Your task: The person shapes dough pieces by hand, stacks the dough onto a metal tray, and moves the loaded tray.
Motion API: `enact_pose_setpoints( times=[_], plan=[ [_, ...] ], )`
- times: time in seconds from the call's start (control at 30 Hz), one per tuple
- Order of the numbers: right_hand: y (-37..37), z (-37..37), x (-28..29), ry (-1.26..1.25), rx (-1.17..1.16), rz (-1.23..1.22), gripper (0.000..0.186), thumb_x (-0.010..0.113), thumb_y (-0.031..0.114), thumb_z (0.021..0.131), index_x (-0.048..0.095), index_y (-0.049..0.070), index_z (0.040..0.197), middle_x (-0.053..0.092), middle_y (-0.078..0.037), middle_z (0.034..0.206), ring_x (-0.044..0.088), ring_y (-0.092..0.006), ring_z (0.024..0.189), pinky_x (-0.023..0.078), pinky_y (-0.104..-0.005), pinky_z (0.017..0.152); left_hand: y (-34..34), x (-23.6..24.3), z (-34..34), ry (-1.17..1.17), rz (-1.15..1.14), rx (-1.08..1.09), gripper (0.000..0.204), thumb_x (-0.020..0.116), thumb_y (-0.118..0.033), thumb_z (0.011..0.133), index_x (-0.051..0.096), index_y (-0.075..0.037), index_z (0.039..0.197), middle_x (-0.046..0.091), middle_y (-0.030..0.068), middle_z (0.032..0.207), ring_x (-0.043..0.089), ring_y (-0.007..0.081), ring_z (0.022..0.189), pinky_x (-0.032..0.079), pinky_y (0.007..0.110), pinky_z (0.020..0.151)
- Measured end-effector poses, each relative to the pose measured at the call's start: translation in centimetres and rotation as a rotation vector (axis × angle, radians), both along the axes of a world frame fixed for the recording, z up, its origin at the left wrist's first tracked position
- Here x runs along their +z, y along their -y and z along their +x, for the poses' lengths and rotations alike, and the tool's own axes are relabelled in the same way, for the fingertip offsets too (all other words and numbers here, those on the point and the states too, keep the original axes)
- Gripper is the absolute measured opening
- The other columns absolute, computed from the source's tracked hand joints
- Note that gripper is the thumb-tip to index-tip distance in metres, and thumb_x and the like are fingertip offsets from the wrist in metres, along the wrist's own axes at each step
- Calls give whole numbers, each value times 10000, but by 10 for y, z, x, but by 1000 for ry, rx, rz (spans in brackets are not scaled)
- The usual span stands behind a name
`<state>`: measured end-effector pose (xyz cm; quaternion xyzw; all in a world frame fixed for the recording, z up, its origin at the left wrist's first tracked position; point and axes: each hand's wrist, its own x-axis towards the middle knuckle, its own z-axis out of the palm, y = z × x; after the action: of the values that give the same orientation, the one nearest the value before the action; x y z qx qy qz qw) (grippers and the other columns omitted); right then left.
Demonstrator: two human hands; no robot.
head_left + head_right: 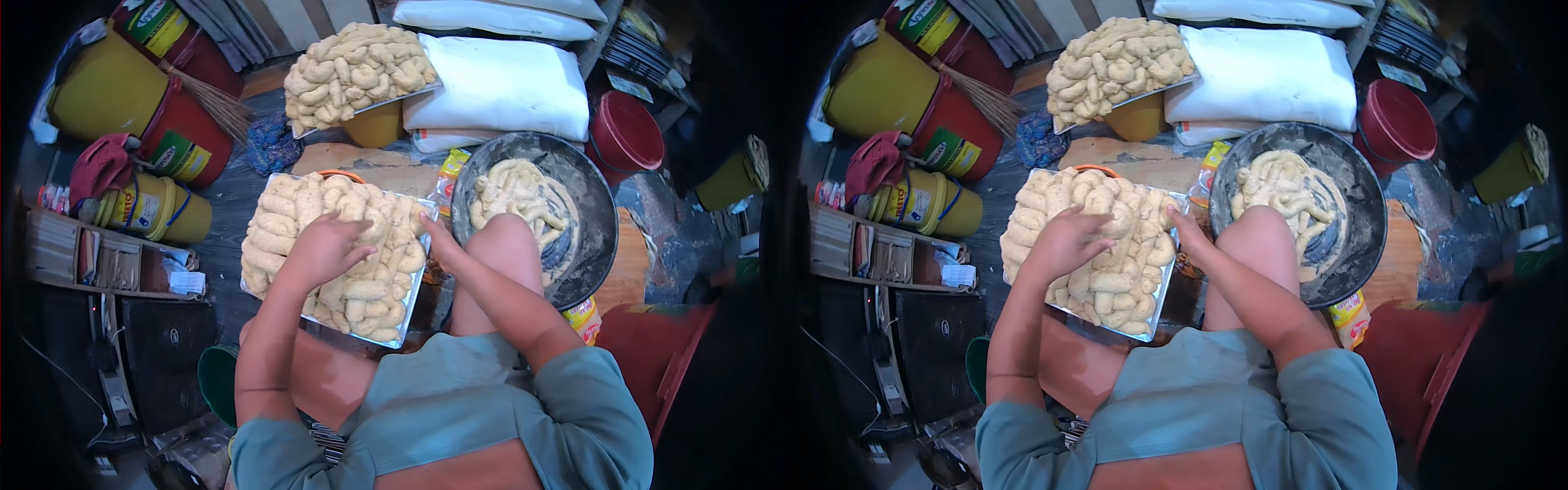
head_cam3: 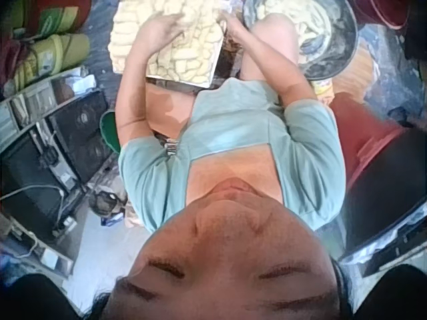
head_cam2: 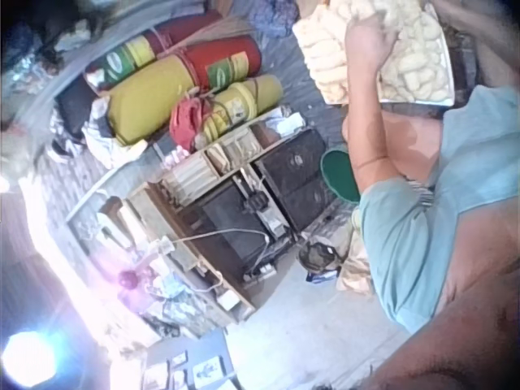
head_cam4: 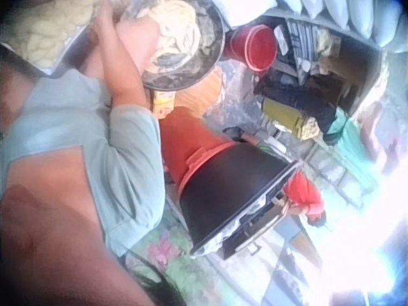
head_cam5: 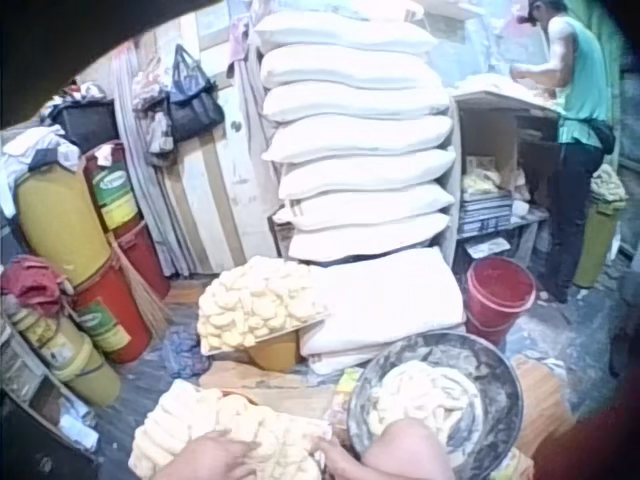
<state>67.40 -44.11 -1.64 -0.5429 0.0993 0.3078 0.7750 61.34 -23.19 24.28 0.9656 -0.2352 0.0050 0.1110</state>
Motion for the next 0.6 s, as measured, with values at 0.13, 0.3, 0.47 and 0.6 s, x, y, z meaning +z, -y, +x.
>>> enact_pose_setpoints(
  times=[0.13, 0.3, 0.47, 0.6],
  plan=[
    [-7, -7, 22, -3, 1, 33, 840, 492, 563, 943, 250, -53, 1459, 334, -184, 1500, 245, -271, 1421, 166, -369, 1155, -32, 15, -5, 185, -358, 438, 309, 740, -193, 822, 676, -39, 1082, 661, 110, 751, 571, 229, 564, 487, 314, 617],
    [-2, -21, 24, -116, -7, 90, 832, 500, 555, 942, 118, 94, 1520, 224, -131, 1555, 233, -302, 1426, 191, -531, 1134, -199, -77, 29, 449, -611, 817, 392, 563, -326, 963, 655, 45, 1049, 640, 173, 961, 606, 261, 938, 443, 357, 907],
    [-1, -45, 56, -263, 68, 124, 775, 508, 565, 936, 136, 172, 1491, 310, -102, 1505, 374, -290, 1360, 376, -568, 1033, -301, -152, -17, 10, -839, 1335, 625, 397, -544, 983, 623, 7, 1172, 647, 159, 1131, 604, 264, 1070, 420, 372, 984],
    [0, -41, 59, -245, 106, 209, 818, 519, 585, 922, 130, 107, 1460, 281, -142, 1498, 351, -310, 1370, 376, -617, 1015, -300, -184, -46, -420, -1284, 1384, 724, 385, -645, 951, 562, -33, 1296, 619, 115, 1242, 579, 266, 1147, 438, 380, 982]
  ],
)
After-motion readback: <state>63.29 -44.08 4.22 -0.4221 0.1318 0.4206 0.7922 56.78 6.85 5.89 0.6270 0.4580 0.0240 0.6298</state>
